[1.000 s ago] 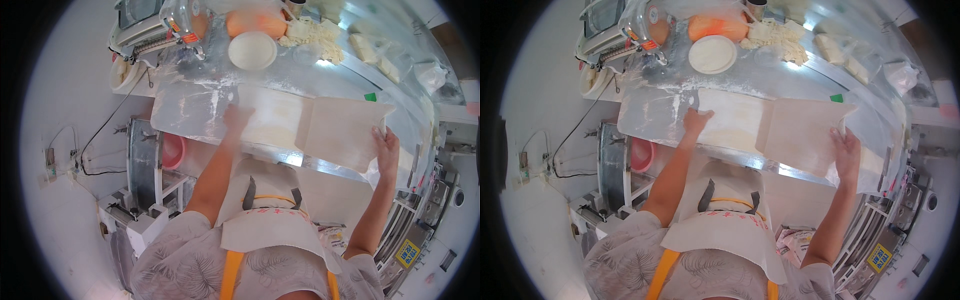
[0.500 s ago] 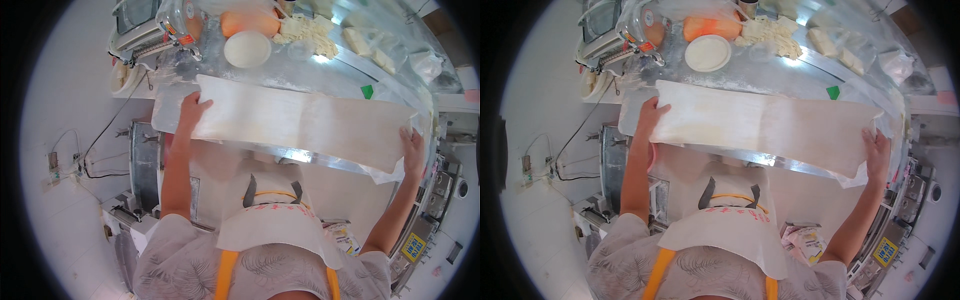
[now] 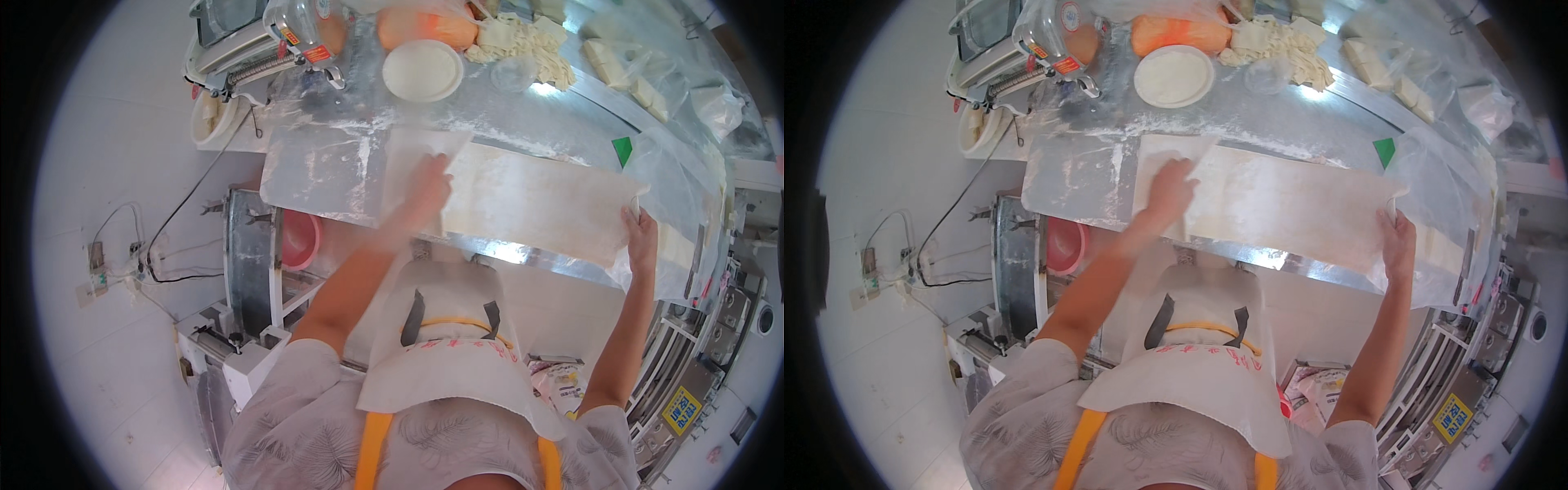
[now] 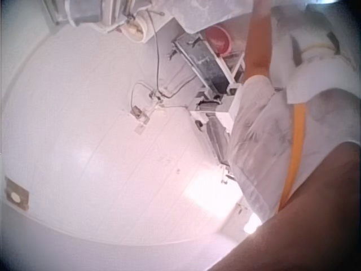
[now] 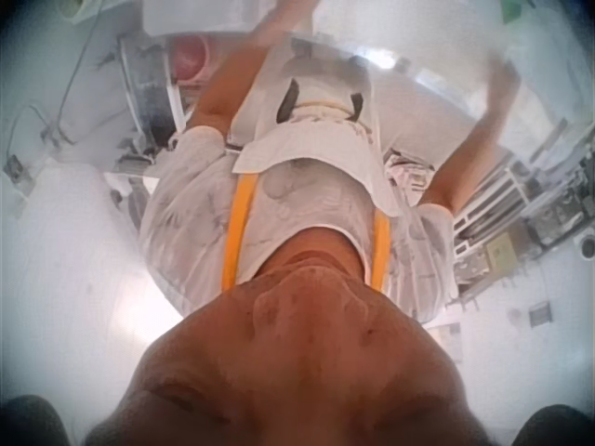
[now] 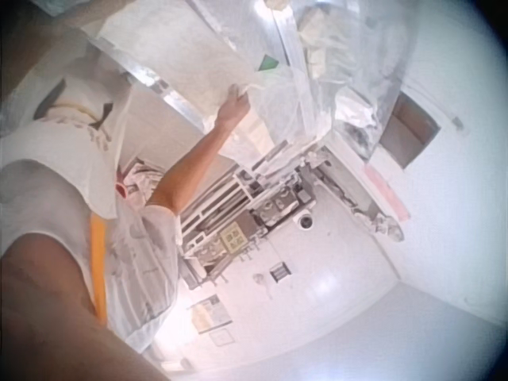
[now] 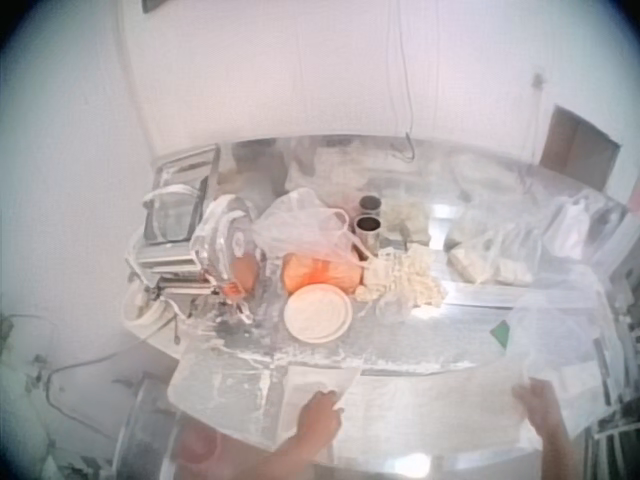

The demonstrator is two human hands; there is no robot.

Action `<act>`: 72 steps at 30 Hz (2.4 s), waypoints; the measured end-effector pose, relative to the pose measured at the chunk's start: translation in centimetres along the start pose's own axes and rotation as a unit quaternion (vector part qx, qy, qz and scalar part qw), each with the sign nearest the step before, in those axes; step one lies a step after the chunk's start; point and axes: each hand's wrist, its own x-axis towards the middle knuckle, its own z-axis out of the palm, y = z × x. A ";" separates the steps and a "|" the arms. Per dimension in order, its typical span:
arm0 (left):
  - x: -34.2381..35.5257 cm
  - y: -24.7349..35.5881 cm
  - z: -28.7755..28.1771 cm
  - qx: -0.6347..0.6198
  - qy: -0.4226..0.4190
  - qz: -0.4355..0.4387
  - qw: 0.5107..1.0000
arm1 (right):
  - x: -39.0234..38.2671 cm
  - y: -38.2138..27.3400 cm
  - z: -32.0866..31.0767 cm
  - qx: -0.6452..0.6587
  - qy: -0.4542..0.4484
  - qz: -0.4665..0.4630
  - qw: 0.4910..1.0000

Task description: The person flattens a dough sheet on a floured metal table, cuts it into strips with a bench scraper, and feeds the pieces through a pasta machine to produce long noodles. The person collects the extruded noodles by hand and places them on the table.

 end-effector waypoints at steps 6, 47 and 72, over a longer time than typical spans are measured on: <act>0.6 3.9 7.4 0.045 -0.043 -0.042 0.997 | -0.5 0.3 0.9 -0.017 0.010 -0.031 0.999; -0.4 -9.9 1.8 -0.228 -0.023 -0.132 0.965 | -5.6 -9.1 36.3 -0.167 -0.108 -0.207 0.958; -1.5 -1.0 -2.6 -0.159 -0.004 -0.213 0.964 | 14.5 -4.4 26.3 -0.111 -0.203 -0.180 0.956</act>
